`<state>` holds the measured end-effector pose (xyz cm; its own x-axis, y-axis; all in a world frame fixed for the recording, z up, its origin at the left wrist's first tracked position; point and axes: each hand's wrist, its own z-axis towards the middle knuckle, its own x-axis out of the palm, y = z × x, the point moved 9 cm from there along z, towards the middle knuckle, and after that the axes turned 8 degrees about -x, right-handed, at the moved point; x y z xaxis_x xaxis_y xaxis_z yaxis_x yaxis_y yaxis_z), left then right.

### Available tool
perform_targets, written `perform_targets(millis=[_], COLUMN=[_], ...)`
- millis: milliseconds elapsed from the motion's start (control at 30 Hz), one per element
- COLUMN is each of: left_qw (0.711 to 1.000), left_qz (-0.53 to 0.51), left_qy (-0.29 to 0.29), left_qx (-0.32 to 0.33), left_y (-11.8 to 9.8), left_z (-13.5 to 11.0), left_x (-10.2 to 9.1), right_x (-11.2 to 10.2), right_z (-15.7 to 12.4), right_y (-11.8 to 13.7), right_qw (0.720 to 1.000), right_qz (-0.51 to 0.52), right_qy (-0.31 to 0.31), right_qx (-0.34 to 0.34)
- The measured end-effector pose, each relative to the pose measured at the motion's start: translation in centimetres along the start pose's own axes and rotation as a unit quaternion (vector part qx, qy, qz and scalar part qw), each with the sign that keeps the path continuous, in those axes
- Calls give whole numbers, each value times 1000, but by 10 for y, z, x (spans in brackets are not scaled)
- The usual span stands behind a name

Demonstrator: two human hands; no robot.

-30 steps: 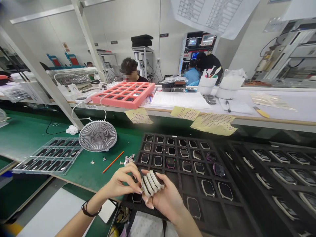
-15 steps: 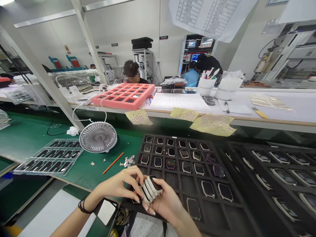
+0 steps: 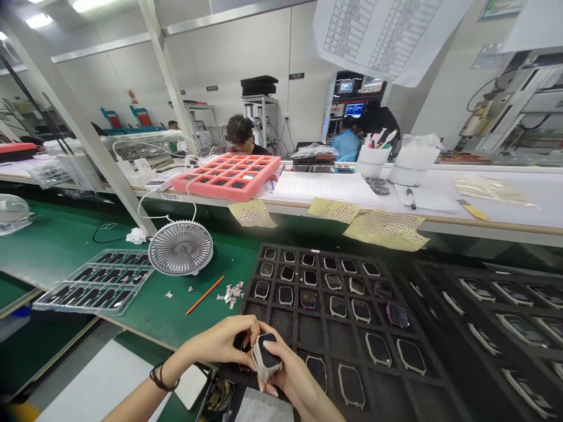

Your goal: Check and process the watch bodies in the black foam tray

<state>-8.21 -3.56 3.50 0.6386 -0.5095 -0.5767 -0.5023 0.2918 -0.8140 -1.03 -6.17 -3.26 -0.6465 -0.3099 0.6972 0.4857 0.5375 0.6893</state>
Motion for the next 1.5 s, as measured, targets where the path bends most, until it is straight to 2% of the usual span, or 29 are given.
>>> perform_targets(millis=[67,133,200,267,333,533,767,967,1200,1500], left_qw=[999,993,967,931,913,903,890,883,877,893], left_qz=[-27,-3,93,191,240,262,246,229,226,139], left_qy=[-20,-98,-200,-255,-266,-250,-244,-241,-246,-270], left_qx=[-20,-63,-130,-177,-195,-229,-297,-331,-347,-333], left_y=[13,33,56,74,87,107,116,117,109,114], left_z=[2,4,3,4,8,16,10,4,-1,4], left_x=[-14,-41,-69,-81,-78,-57,-57,-50,-46,-55], right_x=[-3,-4,-6,-7,-8,-7,-4,0,0,-2], right_z=[3,3,2,-1,-3,-5,-5,-4,-4,-5], right_y=[2,10,23,34,40,44,50,52,48,48], right_qw=[999,997,996,994,994,992,989,986,987,986], right_qz=[36,59,64,63,61,59,58,55,49,53], right_qy=[-19,-39,-53,-62,-64,-63,-75,-63,-72,-81], right_qx=[2,-8,-32,-57,-71,-89,-109,-145,-134,-137])
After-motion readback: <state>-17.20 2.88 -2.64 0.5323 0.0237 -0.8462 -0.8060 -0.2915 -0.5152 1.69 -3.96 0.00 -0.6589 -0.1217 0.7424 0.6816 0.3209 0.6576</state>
